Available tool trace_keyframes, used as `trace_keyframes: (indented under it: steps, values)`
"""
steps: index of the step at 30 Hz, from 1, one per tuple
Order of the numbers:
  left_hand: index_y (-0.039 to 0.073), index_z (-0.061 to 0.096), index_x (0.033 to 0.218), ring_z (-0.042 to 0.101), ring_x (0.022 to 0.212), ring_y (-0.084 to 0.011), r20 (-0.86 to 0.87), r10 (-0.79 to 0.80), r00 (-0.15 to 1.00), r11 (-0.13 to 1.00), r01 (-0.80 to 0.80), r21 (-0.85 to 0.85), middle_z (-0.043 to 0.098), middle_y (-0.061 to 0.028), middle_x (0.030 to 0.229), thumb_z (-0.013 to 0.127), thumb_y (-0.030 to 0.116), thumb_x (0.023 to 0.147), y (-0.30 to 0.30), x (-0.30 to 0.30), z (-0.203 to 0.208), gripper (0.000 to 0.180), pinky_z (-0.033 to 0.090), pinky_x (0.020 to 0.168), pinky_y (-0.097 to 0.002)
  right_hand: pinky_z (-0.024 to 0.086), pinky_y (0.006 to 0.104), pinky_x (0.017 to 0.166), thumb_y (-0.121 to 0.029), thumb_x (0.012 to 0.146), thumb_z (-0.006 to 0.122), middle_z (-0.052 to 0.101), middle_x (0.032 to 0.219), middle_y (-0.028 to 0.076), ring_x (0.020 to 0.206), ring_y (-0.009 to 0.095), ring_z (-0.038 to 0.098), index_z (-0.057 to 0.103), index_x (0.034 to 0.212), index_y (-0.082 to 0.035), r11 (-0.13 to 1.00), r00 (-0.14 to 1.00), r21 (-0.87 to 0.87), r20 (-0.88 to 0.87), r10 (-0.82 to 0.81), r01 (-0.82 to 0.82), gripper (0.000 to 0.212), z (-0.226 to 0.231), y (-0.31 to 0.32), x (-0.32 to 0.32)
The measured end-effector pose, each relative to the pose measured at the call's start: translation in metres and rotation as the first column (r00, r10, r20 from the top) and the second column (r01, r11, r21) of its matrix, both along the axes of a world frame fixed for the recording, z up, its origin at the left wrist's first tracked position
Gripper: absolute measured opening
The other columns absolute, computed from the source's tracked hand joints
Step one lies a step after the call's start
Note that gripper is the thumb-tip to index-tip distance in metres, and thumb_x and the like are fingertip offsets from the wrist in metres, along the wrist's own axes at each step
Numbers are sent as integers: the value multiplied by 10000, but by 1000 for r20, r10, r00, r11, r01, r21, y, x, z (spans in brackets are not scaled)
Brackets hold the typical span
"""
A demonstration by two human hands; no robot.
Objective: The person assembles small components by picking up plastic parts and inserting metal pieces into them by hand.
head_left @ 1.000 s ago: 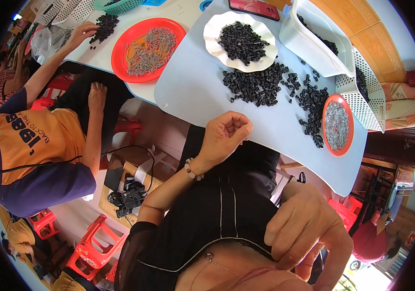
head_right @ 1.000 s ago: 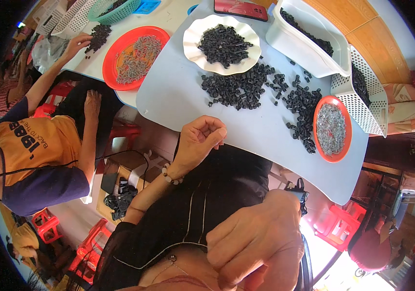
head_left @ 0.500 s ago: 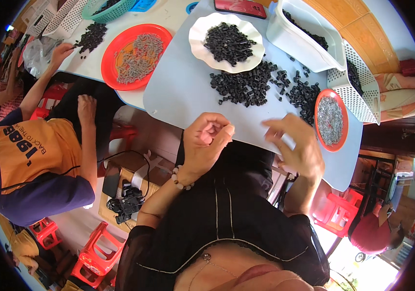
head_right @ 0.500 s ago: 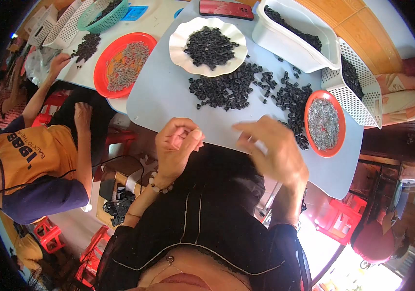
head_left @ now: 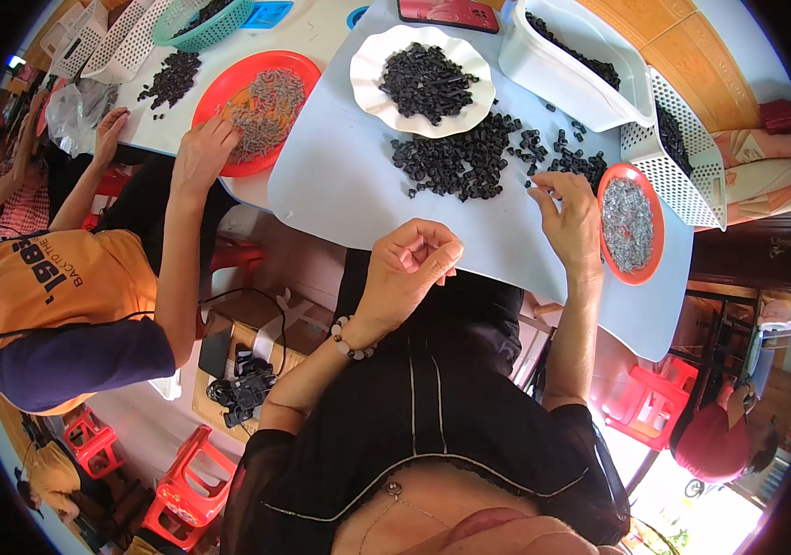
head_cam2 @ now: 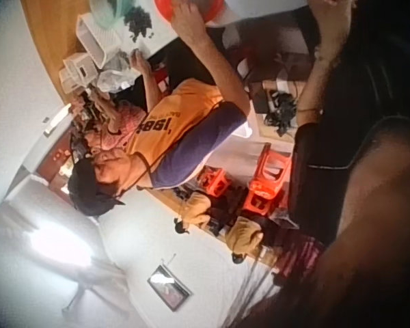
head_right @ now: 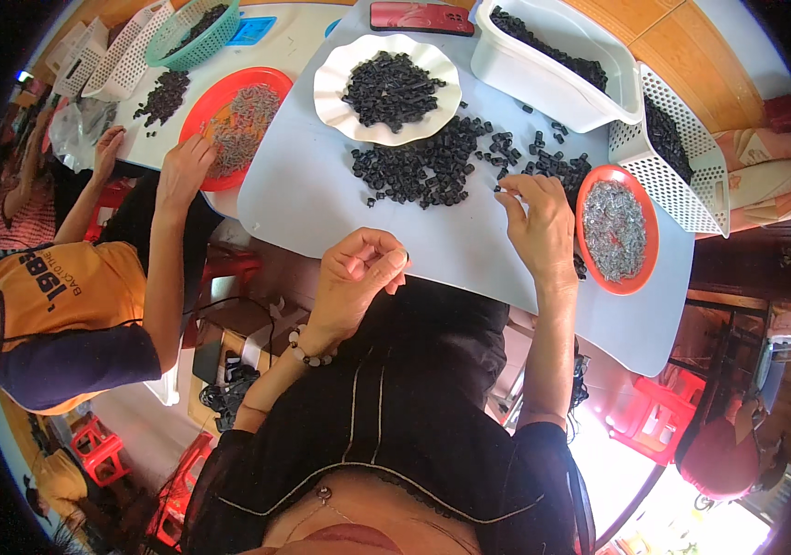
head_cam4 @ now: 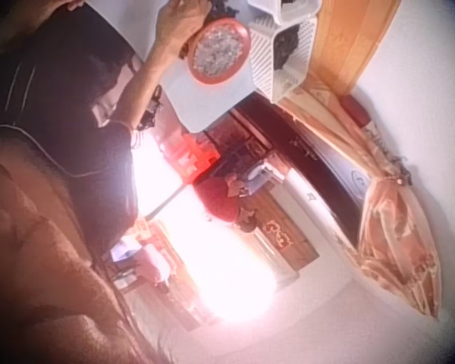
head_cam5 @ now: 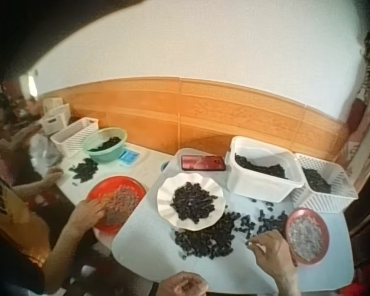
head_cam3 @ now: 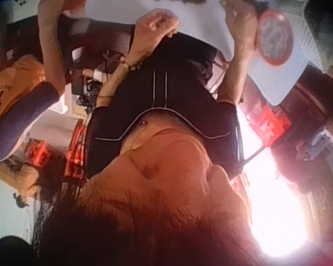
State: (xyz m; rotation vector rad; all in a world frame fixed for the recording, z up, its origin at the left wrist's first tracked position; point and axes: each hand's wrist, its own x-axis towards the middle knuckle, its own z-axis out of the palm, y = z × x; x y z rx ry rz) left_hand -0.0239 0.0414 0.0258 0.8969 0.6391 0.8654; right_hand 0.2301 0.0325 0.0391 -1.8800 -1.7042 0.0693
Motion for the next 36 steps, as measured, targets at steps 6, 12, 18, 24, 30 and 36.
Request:
trace_keyframes:
  steps: [6,12,18,24,30,36]
  values:
    - [30,640,971,526,648,-75,84,-28,996,997,33,-65,614,-12,796,662,167,945,3,-7,0,141,427,599,-217,478,392,693,-91,789,712,641,793,78,781,278,590,677,891,-57,999,999,38,49,-12,10,113,-10,8,0]
    - [42,651,1012,518,686,-89,249,-59,967,949,132,-285,611,-6,829,634,215,962,2,-9,-4,181,415,616,-225,481,397,699,-125,794,721,639,792,78,789,278,594,682,868,-68,999,998,-19,59,-24,25,101,-10,6,-4]
    - [47,648,1030,528,745,-85,326,-82,942,924,195,-329,617,-3,877,620,201,969,-1,-8,-9,169,430,648,-227,484,395,703,-158,799,735,642,809,76,792,276,597,683,869,-67,1000,997,-1,75,-28,28,126,-12,4,-8]
    - [47,649,1038,534,735,-88,284,-74,956,947,157,-279,630,-13,880,634,197,960,-4,-4,-6,169,438,650,-224,490,384,710,-145,788,743,647,814,81,796,263,605,681,900,-64,998,998,3,16,-63,63,152,-11,1,-10]
    - [46,652,1023,529,676,-90,174,-65,983,969,103,-223,608,-11,816,626,230,968,-5,-3,-6,193,430,610,-226,490,383,707,-127,795,726,647,804,82,788,263,602,681,910,-63,999,999,20,21,-38,38,139,-14,2,-7]
    - [33,647,1010,522,650,-94,120,-117,986,971,139,-195,578,-6,766,587,279,989,-9,-1,-6,255,423,584,-232,490,385,699,-136,799,727,645,795,76,778,265,602,677,901,-59,1000,999,4,26,-24,23,138,-11,3,-8]
